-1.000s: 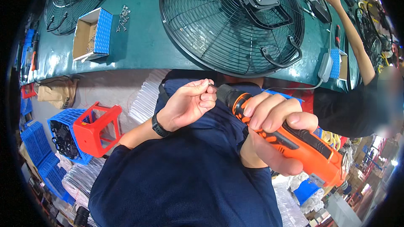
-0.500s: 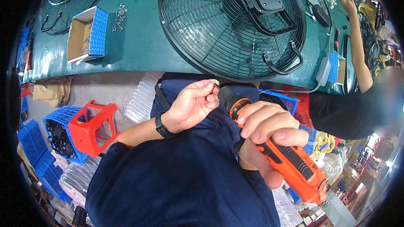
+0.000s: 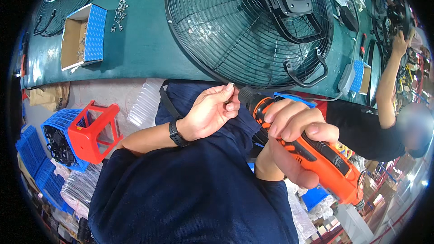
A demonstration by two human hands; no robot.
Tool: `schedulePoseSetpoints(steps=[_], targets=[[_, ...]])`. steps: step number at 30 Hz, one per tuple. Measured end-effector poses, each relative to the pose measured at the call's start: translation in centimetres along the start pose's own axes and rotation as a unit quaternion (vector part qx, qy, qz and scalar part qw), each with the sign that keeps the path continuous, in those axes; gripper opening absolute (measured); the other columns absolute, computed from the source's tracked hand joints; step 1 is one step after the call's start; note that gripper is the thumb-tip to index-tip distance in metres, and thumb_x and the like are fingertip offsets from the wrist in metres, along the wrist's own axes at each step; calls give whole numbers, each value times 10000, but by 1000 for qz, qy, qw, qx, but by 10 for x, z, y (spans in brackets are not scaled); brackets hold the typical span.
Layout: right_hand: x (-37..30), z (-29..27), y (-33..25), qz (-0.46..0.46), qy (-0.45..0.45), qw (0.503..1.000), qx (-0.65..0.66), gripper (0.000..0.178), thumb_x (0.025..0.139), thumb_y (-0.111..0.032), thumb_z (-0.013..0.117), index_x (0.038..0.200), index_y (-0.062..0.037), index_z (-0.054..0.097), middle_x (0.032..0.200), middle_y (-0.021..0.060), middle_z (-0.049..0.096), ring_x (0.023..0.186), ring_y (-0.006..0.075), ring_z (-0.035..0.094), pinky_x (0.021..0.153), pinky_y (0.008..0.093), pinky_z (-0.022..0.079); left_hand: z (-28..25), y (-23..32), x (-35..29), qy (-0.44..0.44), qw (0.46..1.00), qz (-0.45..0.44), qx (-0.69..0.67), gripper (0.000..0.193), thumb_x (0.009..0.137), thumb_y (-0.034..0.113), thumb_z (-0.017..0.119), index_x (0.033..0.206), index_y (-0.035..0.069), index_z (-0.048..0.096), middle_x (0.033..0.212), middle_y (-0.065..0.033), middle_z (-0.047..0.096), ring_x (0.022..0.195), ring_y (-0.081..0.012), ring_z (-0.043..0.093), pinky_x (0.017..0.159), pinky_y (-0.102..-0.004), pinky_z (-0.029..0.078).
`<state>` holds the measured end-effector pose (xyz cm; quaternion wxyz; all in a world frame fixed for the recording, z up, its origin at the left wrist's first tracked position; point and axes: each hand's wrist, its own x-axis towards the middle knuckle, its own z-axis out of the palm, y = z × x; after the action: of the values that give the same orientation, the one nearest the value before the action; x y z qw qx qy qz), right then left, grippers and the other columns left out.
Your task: Assembling protective grills and components for industrial fans at a workshop table.
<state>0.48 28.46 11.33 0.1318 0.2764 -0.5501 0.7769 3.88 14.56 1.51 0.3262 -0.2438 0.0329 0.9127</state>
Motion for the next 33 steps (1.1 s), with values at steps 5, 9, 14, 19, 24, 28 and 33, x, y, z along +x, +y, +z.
schedulePoseSetpoints(steps=[5,9,14,19,24,28,33], targets=[[10,2,7,26,9,1000,1,647,817,-598,569,1119,-41,431,783,86,511,604,202,541,570,372,492,-2,1,-1,7,1000,9,-2,194,958,185,502,878,27,580,782,-44,579,665,-100,457,593,-231,384],[18,10,11,51,0,999,-9,584,825,-514,615,1103,-33,433,789,84,518,612,201,542,566,360,486,-8,2,-3,5,1000,9,4,162,951,145,503,886,22,585,805,-53,593,662,-105,457,590,-234,383],[19,14,19,40,-62,997,-8,474,782,-304,718,1049,-22,445,792,88,562,600,197,567,561,351,495,-11,3,-7,56,995,4,78,100,929,78,514,922,7,584,827,-68,609,660,-105,484,570,-243,401],[22,13,21,35,-71,997,-12,463,762,-292,730,1013,-22,450,781,91,571,576,198,582,516,345,503,-4,6,-7,83,992,-25,93,78,907,43,536,963,-2,565,813,-79,601,681,-112,525,576,-252,443],[32,17,23,65,-98,991,-56,427,760,-385,697,955,-67,488,681,23,539,507,133,543,466,287,478,-2,10,-4,92,990,-31,102,99,895,17,528,978,-20,566,800,-67,580,679,-111,522,573,-245,441],[35,11,25,70,-152,985,-37,426,763,-384,696,956,-66,489,679,17,545,493,127,544,470,286,493,-7,11,-4,80,991,-23,104,183,887,94,598,1017,-34,589,830,-89,623,627,-99,529,566,-238,451],[26,14,26,57,-64,996,-30,437,803,-402,639,1026,-53,499,692,18,530,510,120,507,471,288,453,-6,10,-9,84,987,-10,136,135,905,44,521,1002,-29,581,835,-81,605,684,-116,527,581,-250,430]])
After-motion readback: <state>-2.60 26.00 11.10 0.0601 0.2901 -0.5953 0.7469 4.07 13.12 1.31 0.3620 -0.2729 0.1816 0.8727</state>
